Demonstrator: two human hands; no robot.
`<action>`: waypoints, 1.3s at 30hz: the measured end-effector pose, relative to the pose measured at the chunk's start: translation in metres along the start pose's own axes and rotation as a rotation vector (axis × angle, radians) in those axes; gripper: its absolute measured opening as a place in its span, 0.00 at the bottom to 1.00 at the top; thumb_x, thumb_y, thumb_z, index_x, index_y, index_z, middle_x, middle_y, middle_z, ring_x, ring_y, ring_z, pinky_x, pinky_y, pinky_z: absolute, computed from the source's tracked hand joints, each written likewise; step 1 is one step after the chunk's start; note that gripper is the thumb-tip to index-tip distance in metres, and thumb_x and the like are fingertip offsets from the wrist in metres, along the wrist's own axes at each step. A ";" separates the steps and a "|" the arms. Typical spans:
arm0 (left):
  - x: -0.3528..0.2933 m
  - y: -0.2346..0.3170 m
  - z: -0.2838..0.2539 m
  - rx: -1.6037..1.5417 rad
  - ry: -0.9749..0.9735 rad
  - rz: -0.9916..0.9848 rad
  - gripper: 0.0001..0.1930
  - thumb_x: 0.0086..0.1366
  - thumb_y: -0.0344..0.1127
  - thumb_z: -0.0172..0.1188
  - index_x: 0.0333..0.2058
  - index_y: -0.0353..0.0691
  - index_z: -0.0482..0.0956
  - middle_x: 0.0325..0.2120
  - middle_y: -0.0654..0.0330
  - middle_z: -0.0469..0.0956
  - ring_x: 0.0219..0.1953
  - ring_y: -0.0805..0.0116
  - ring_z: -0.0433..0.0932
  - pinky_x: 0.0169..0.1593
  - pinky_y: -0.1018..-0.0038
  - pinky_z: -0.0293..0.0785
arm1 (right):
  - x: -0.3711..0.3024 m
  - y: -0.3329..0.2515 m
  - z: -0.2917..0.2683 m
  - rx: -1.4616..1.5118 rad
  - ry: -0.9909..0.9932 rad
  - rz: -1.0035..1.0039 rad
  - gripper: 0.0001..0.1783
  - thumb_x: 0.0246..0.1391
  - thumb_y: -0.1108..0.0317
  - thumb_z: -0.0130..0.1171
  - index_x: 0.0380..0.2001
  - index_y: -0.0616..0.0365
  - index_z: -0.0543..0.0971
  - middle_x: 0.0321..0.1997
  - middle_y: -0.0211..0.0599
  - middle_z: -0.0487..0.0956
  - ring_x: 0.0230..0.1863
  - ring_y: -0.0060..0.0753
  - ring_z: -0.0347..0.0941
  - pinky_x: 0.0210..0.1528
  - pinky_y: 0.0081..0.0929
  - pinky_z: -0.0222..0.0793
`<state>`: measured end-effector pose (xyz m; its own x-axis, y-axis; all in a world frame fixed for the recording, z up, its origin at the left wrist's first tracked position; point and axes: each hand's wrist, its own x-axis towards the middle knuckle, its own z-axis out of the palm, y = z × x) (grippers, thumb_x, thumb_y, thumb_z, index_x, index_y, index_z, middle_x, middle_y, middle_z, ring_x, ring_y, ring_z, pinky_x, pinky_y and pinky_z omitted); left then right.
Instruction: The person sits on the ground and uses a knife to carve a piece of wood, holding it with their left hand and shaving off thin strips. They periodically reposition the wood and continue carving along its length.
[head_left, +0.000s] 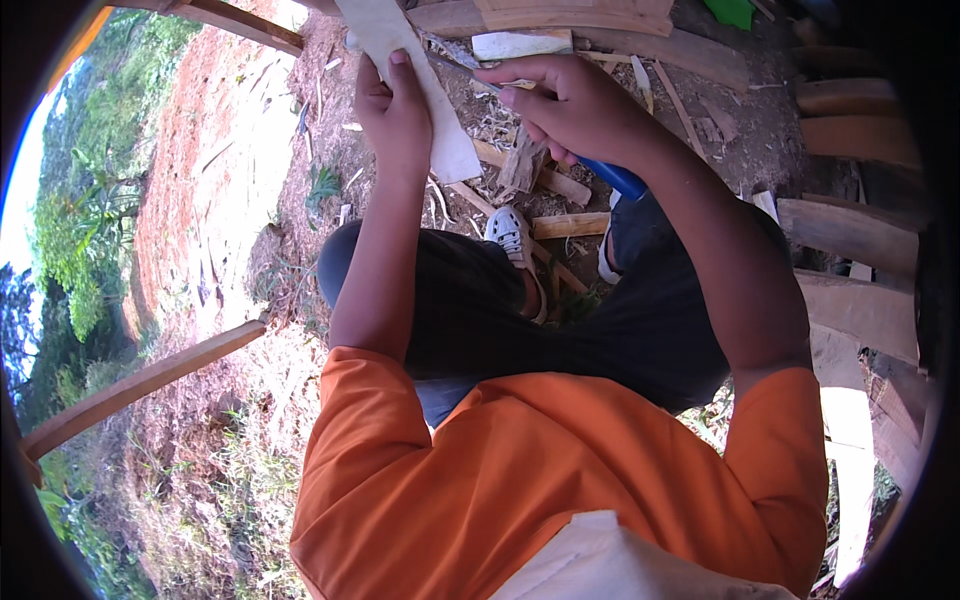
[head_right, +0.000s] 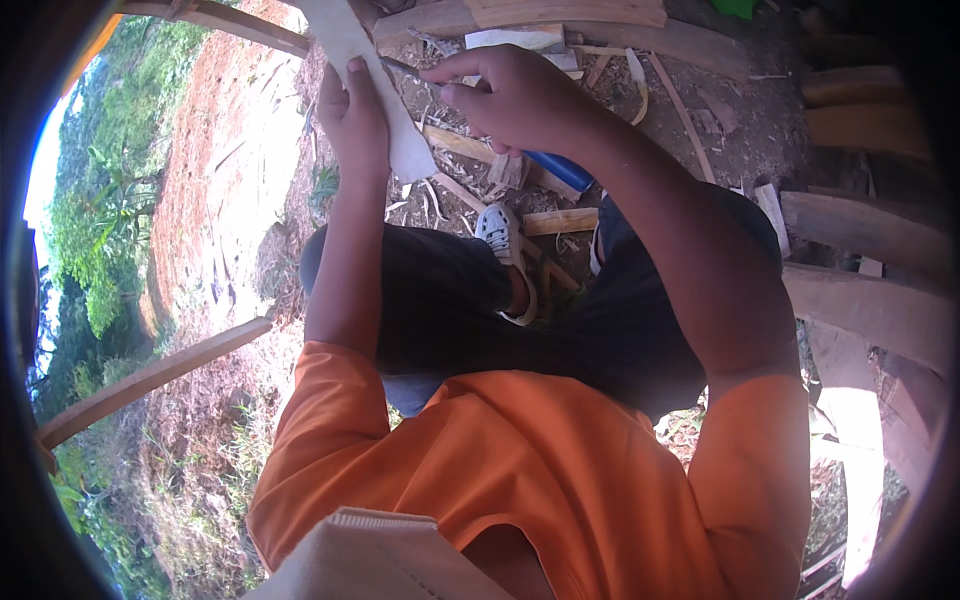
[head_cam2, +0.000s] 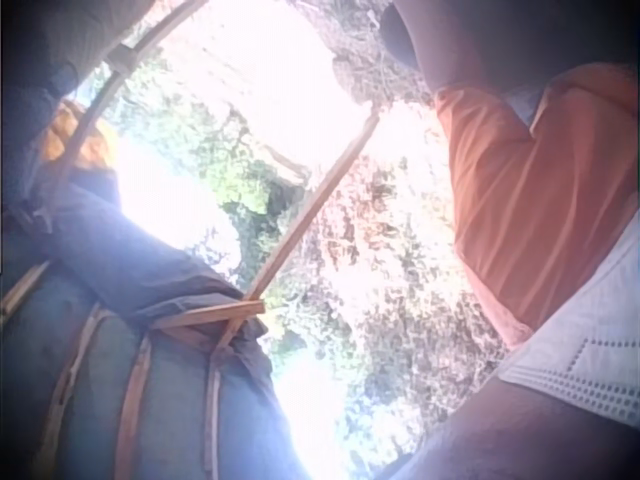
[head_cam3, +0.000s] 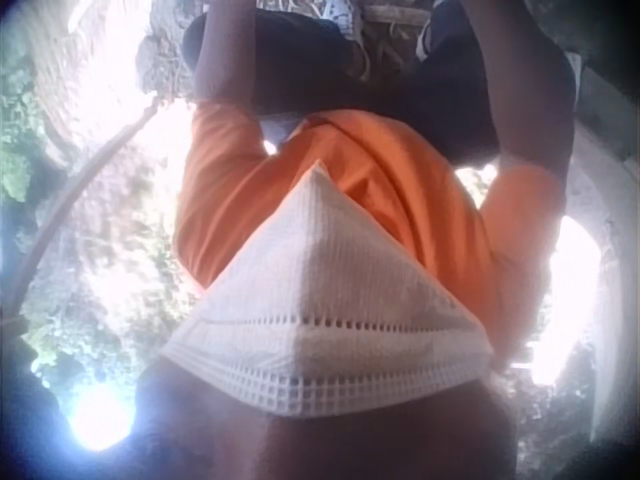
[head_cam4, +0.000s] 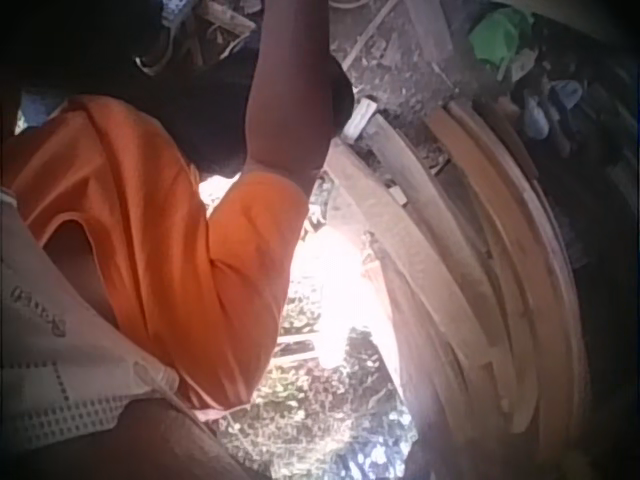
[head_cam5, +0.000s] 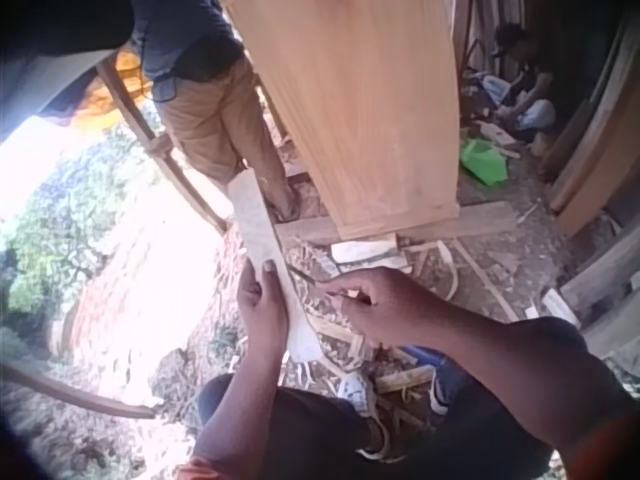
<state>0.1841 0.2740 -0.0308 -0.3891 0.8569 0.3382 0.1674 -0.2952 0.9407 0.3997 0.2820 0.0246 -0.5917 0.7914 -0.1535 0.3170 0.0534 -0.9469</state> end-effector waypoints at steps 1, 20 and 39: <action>-0.001 0.002 0.001 -0.003 0.009 0.000 0.16 0.78 0.36 0.51 0.57 0.32 0.74 0.35 0.63 0.82 0.31 0.81 0.78 0.35 0.81 0.73 | 0.000 0.000 0.000 0.003 0.000 -0.003 0.21 0.72 0.64 0.52 0.65 0.46 0.76 0.21 0.26 0.74 0.16 0.15 0.70 0.20 0.19 0.71; -0.031 0.022 0.026 0.050 -0.211 -0.115 0.20 0.79 0.39 0.51 0.60 0.32 0.75 0.41 0.64 0.82 0.38 0.83 0.74 0.42 0.82 0.70 | 0.041 0.013 -0.007 0.109 0.767 -0.199 0.17 0.72 0.65 0.50 0.59 0.52 0.77 0.19 0.27 0.74 0.15 0.17 0.68 0.18 0.22 0.67; -0.001 -0.004 -0.004 -0.095 -0.029 -0.162 0.15 0.80 0.43 0.46 0.45 0.38 0.77 0.27 0.66 0.77 0.25 0.80 0.73 0.29 0.79 0.70 | -0.003 0.000 0.001 0.080 -0.017 -0.022 0.21 0.72 0.65 0.52 0.65 0.48 0.76 0.20 0.25 0.72 0.15 0.13 0.68 0.18 0.18 0.67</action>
<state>0.1800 0.2731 -0.0351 -0.3773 0.9079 0.1826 0.0176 -0.1901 0.9816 0.4007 0.2789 0.0250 -0.6103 0.7804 -0.1359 0.2436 0.0216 -0.9696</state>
